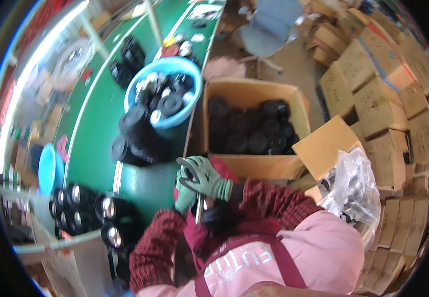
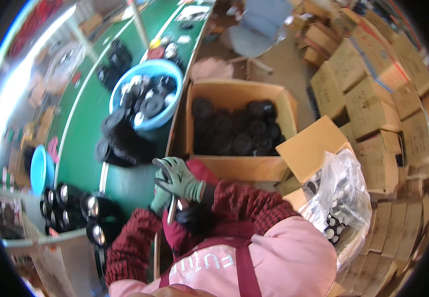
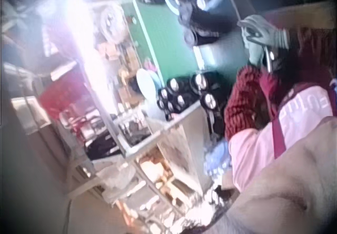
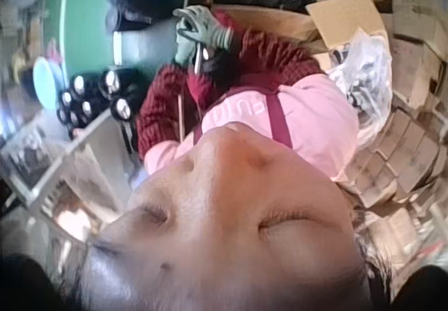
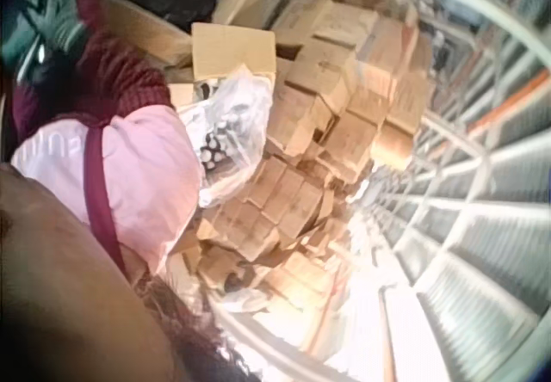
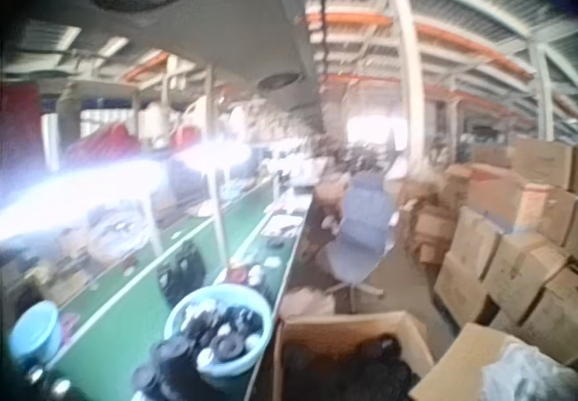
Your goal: The person assembles black coffee makers by inserting a metal rod into the base and screwing on a lid. They handle the components one at a time, placing finished units on a green workbench.
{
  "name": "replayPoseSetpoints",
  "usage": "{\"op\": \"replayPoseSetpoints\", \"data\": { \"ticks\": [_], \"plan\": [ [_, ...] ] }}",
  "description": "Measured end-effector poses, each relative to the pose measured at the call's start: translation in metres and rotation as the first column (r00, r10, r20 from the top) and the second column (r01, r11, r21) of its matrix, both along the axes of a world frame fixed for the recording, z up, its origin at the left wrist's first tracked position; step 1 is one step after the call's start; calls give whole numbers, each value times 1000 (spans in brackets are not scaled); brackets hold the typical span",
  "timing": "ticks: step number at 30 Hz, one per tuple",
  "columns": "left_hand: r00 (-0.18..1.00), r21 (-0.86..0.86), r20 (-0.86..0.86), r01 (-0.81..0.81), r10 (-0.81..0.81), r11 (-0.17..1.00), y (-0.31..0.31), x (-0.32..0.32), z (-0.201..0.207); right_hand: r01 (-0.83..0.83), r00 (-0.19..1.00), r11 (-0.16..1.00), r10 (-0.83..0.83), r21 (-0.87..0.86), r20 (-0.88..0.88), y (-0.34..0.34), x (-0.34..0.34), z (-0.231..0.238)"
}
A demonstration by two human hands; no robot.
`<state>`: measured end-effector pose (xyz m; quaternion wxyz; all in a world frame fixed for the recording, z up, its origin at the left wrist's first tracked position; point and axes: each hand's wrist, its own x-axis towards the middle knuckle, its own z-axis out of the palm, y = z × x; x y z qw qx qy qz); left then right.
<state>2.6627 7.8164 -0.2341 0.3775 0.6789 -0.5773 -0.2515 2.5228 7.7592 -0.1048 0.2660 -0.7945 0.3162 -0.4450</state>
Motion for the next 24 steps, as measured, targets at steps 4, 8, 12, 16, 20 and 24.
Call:
{"op": "replayPoseSetpoints", "data": {
  "ticks": [4,8,12,16,20,24],
  "plan": [
    [986,374,60,123,-156,919,48,50,54,-400,838,910,314,-112,-446,-3,16,-28],
    [944,547,5,273,-329,791,62,-6,186,-231,842,973,200,1,-501,1,16,-41],
    [976,634,140,39,-165,772,57,-20,179,-247,698,923,382,297,-606,1,23,-37],
    [848,480,160,381,-506,790,38,1,169,-108,886,982,25,-154,-463,22,-30,-51],
    [792,453,216,437,-571,777,34,-7,169,-517,660,821,563,243,-497,-26,-65,-22],
    [826,554,164,375,-540,743,42,-5,179,-62,38,277,961,959,-275,-97,-44,26]
  ]
}}
